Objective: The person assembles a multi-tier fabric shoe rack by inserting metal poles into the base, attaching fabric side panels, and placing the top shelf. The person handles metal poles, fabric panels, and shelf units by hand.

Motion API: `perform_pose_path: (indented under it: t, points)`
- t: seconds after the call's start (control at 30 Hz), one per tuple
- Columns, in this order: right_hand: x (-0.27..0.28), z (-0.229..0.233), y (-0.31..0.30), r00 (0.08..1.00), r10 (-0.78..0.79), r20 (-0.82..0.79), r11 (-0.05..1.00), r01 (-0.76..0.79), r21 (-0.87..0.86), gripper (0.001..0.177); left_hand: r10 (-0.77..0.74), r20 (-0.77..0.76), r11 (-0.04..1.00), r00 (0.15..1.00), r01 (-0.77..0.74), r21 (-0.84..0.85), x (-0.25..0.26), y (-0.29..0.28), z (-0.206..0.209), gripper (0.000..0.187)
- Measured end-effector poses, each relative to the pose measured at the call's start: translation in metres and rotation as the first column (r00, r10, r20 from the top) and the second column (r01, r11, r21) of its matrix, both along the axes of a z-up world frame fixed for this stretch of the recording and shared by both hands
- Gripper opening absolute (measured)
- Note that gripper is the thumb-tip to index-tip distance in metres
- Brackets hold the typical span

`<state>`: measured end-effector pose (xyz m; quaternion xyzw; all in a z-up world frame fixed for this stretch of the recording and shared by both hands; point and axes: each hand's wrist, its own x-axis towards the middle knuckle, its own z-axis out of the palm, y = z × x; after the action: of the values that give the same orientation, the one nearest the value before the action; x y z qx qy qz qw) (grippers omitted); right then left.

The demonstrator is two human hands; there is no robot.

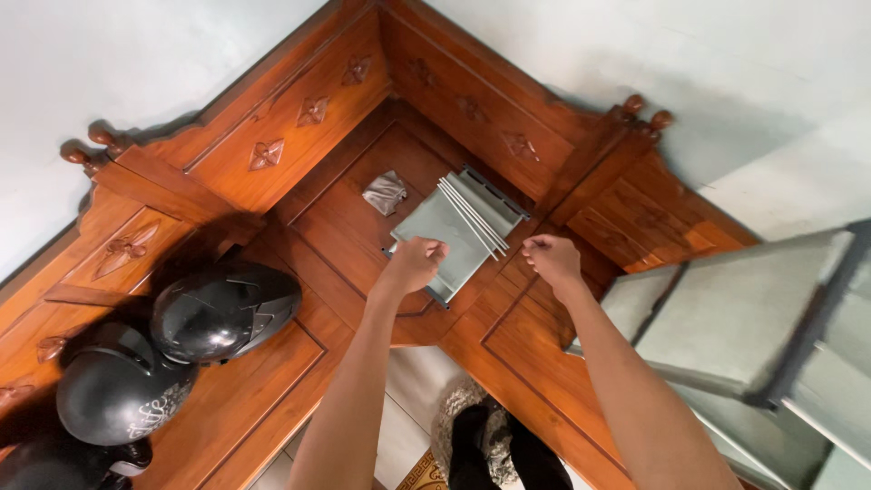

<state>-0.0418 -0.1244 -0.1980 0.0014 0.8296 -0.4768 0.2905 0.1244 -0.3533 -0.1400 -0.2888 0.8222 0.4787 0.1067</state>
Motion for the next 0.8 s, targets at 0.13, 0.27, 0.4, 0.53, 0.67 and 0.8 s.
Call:
perform_pose_path:
  t: [0.13, 0.27, 0.4, 0.53, 0.67, 0.8]
  points:
    - [-0.011, -0.049, -0.002, 0.996, -0.045, 0.081, 0.999, 0.046, -0.005, 0.019, 0.030, -0.058, 0.998, 0.998, -0.027, 0.049, 0.003, 0.000, -0.040, 0.030]
    - [-0.024, -0.104, -0.011, 0.997, 0.060, 0.039, 0.982, -0.066, 0.177, 0.019, 0.049, 0.014, 0.996, 0.999, -0.049, 0.073, 0.001, 0.005, -0.087, 0.028]
    - [-0.046, -0.172, -0.021, 0.975, 0.206, -0.078, 0.928, -0.170, 0.331, 0.019, 0.031, -0.004, 0.999, 1.000, -0.031, 0.045, -0.016, 0.000, -0.142, 0.025]
    - [-0.071, -0.245, -0.022, 0.990, 0.114, -0.088, 0.939, -0.078, 0.335, 0.018, 0.088, -0.017, 0.994, 0.996, -0.087, 0.069, -0.034, -0.002, -0.191, 0.024]
    - [-0.085, -0.306, -0.025, 1.000, 0.017, -0.015, 0.979, -0.014, 0.201, 0.024, 0.094, 0.078, 0.989, 0.992, -0.102, 0.103, -0.038, 0.004, -0.228, 0.023]
    - [-0.088, -0.337, -0.025, 0.999, -0.051, 0.010, 0.989, 0.049, 0.140, 0.024, 0.093, -0.041, 0.991, 0.995, -0.088, 0.099, -0.029, 0.017, -0.255, 0.021]
